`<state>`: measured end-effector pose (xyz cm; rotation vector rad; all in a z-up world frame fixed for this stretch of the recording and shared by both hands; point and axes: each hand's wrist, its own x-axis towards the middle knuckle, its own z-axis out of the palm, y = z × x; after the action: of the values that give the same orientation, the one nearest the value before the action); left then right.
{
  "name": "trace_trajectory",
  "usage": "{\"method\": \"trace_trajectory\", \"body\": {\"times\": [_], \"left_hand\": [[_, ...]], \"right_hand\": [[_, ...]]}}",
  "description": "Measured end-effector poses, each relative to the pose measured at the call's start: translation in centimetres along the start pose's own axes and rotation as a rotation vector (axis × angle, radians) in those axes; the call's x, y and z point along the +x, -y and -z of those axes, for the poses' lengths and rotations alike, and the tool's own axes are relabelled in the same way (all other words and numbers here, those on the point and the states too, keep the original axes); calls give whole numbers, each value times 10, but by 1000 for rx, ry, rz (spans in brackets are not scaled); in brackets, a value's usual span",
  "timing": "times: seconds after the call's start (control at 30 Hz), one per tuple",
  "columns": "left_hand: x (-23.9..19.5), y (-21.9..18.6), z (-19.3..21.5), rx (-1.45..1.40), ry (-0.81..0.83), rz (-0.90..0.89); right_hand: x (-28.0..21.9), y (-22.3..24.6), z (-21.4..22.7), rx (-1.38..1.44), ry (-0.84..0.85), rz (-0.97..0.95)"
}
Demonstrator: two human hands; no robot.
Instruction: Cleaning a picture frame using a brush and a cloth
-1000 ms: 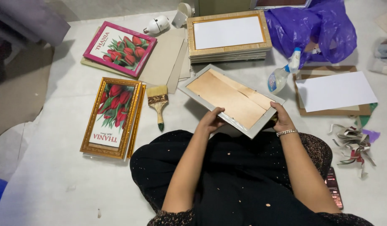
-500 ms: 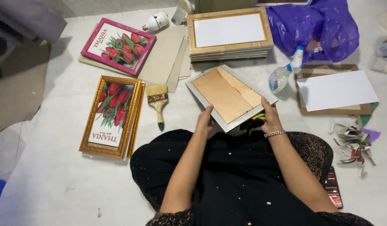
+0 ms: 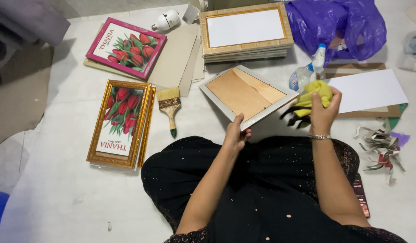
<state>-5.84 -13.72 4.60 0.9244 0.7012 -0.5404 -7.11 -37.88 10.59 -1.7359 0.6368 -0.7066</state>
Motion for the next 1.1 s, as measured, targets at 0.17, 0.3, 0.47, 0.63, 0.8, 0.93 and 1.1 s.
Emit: {"method": "trace_trajectory", "body": {"times": [0.17, 0.3, 0.47, 0.63, 0.8, 0.93, 1.1], "left_hand": [[-3, -8, -3, -11, 5, 2], [4, -15, -10, -47, -18, -9], [7, -19, -5, -19, -15, 11], [15, -8, -2, -18, -3, 3], [12, 0, -11, -20, -11, -6], [3, -4, -2, -14, -29, -34], [-2, -5, 2, -24, -24, -20]], "right_hand": [[13, -52, -18, -225, 219, 822], [-46, -54, -48, -365, 282, 941], [-85, -26, -59, -316, 414, 1094], [-29, -48, -47, -383, 190, 1032], [-75, -40, -59, -433, 230, 959], [-93, -49, -59, -431, 346, 1088], [-24, -70, -36, -452, 239, 1147]]}}
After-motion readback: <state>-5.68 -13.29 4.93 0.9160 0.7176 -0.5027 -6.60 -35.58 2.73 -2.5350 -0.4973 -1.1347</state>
